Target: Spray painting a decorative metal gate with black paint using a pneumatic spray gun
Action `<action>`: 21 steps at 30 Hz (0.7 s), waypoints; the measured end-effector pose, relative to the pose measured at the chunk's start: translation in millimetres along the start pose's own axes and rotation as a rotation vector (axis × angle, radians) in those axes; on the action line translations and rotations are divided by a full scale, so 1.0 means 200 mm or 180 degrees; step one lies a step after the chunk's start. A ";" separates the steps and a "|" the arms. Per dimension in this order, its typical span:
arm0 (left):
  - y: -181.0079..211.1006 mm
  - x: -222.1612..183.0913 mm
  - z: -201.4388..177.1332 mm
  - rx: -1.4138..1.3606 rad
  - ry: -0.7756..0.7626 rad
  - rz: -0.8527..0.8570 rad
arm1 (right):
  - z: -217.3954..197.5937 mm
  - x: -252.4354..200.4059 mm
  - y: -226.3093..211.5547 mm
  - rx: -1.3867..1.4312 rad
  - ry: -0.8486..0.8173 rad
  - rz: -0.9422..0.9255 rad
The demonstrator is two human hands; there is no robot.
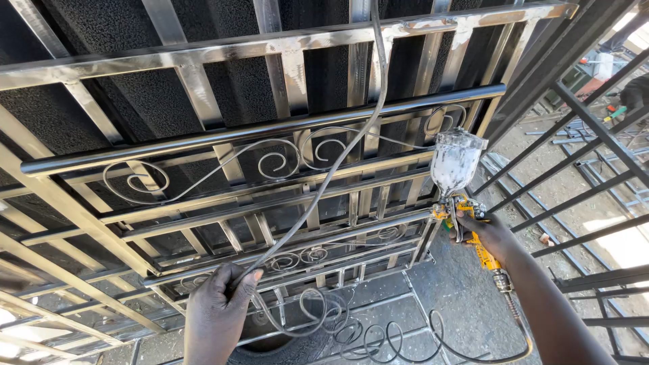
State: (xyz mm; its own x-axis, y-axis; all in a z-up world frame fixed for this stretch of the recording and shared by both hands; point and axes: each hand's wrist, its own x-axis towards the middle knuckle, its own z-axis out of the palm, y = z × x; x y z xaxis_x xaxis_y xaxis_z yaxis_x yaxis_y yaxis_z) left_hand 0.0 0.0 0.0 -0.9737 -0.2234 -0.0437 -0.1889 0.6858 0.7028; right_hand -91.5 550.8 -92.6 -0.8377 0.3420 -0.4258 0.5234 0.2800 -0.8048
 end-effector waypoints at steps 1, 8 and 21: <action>0.01 -0.01 -0.01 -0.0010 0.0005 0.0001 | 0.02 -0.04 -0.06 -0.0006 0.0003 -0.0008; -0.04 -0.02 -0.03 -0.0031 0.0094 0.0027 | 0.04 -0.17 -0.24 -0.0886 0.0758 0.0328; -0.07 -0.04 -0.06 -0.0043 0.0066 -0.0027 | 0.20 -0.18 -0.12 -0.0448 0.0717 0.0151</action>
State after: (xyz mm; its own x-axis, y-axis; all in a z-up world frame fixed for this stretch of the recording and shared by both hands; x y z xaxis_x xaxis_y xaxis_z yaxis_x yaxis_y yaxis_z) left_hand 12.0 -15.7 -0.1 -0.9693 -0.2435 -0.0350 -0.1952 0.6744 0.7121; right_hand -80.1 496.5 -74.0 -0.7641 0.5442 -0.3464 0.5911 0.3754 -0.7139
